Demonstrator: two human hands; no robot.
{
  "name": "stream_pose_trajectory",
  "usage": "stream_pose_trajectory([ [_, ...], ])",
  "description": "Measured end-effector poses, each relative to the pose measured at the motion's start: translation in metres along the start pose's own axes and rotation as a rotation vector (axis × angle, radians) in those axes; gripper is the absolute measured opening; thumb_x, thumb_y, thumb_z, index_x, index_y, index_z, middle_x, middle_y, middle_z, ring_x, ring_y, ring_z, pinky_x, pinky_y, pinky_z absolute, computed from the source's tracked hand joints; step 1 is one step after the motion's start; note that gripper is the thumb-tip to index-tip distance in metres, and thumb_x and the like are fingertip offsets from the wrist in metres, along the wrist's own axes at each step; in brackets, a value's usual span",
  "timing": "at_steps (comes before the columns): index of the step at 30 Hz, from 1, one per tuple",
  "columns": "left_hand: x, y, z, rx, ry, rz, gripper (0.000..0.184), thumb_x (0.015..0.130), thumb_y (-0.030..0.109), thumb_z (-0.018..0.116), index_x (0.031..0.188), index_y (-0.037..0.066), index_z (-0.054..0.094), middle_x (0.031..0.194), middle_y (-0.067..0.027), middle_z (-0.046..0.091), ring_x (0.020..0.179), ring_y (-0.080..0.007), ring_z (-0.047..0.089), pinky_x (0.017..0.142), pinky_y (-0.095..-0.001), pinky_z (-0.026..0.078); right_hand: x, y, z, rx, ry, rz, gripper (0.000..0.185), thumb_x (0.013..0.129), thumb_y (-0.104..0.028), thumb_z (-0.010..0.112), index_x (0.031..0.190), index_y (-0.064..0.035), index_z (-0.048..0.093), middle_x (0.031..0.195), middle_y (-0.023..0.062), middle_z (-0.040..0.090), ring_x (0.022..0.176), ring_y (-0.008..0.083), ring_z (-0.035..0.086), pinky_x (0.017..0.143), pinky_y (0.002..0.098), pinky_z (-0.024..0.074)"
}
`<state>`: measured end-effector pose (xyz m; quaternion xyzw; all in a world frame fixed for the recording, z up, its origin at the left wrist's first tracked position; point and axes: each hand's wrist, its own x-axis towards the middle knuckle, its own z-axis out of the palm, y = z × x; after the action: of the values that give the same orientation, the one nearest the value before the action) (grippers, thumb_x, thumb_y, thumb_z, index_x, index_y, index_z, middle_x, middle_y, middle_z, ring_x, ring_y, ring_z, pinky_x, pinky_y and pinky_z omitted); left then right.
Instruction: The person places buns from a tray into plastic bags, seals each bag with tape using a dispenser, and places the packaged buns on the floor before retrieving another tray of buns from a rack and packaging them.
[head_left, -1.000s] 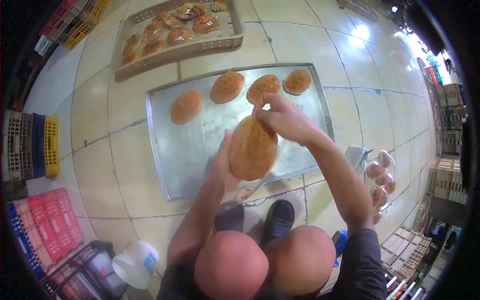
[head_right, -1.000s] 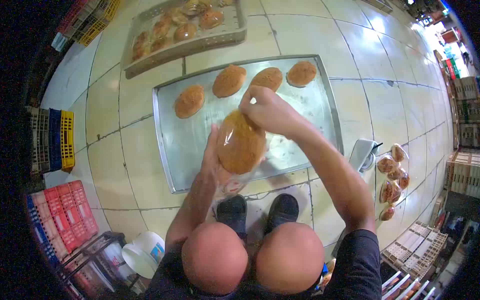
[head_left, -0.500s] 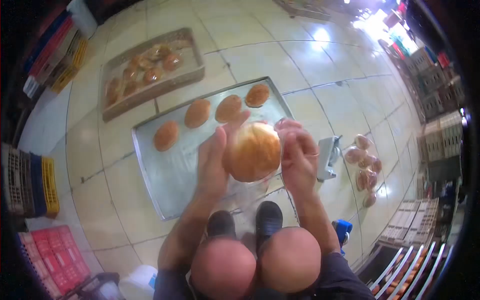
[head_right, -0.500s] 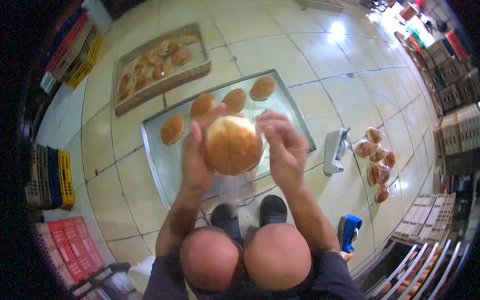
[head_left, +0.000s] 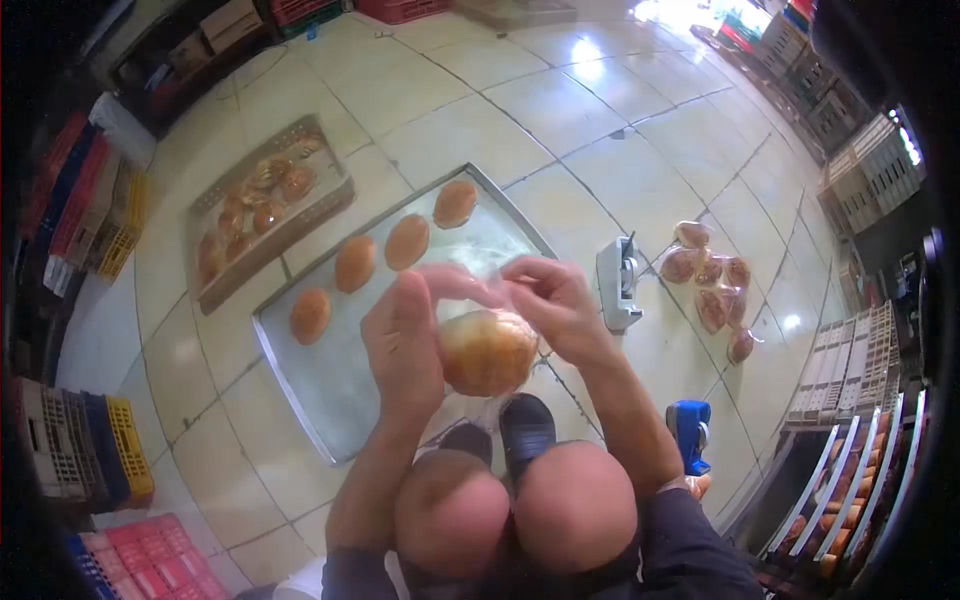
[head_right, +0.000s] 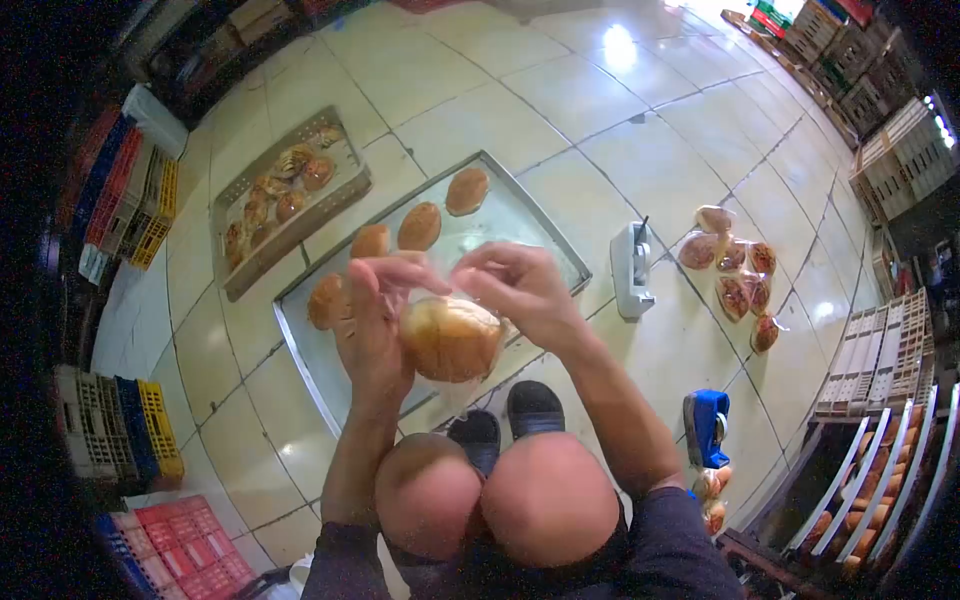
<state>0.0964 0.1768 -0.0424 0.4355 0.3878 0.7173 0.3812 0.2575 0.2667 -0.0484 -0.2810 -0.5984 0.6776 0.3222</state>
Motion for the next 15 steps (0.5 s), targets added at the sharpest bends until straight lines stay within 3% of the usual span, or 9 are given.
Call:
stream_pose_trajectory([
  [6, 0.010, 0.007, 0.025, 0.066, 0.091, -0.054, 0.049, 0.109, 0.037, 0.042, 0.099, -0.001, 0.072, 0.095, -0.0058, 0.067, 0.087, -0.0150, 0.055, 0.090, -0.0275, 0.042, -0.014, -0.014, -0.009, -0.165, 0.048, -0.313, 0.015, 0.085, -0.014, 0.078, 0.093, -0.0033, 0.072, 0.091, 0.0040, 0.067, 0.075, 0.0125, 0.058, 0.076, 0.0240, 0.0459],
  [11, 0.022, 0.010, 0.019, 0.139, -0.097, -0.062, 0.043, 0.107, 0.034, 0.047, 0.100, 0.000, 0.072, 0.095, -0.0047, 0.066, 0.085, -0.0136, 0.052, 0.086, -0.0267, 0.043, -0.028, -0.037, -0.001, -0.516, -0.073, -0.580, 0.012, 0.080, -0.010, 0.079, 0.089, -0.0043, 0.072, 0.093, 0.0039, 0.067, 0.076, 0.0130, 0.057, 0.075, 0.0247, 0.0456],
  [15, 0.039, -0.011, 0.014, -0.049, -0.362, -0.607, 0.035, 0.102, 0.031, 0.055, 0.098, 0.000, 0.072, 0.092, -0.0036, 0.064, 0.084, -0.0123, 0.051, 0.082, -0.0260, 0.043, -0.032, -0.018, -0.004, -0.459, 0.091, -0.370, 0.009, 0.083, -0.009, 0.077, 0.084, -0.0030, 0.071, 0.095, 0.0040, 0.067, 0.079, 0.0135, 0.059, 0.075, 0.0233, 0.0459],
])
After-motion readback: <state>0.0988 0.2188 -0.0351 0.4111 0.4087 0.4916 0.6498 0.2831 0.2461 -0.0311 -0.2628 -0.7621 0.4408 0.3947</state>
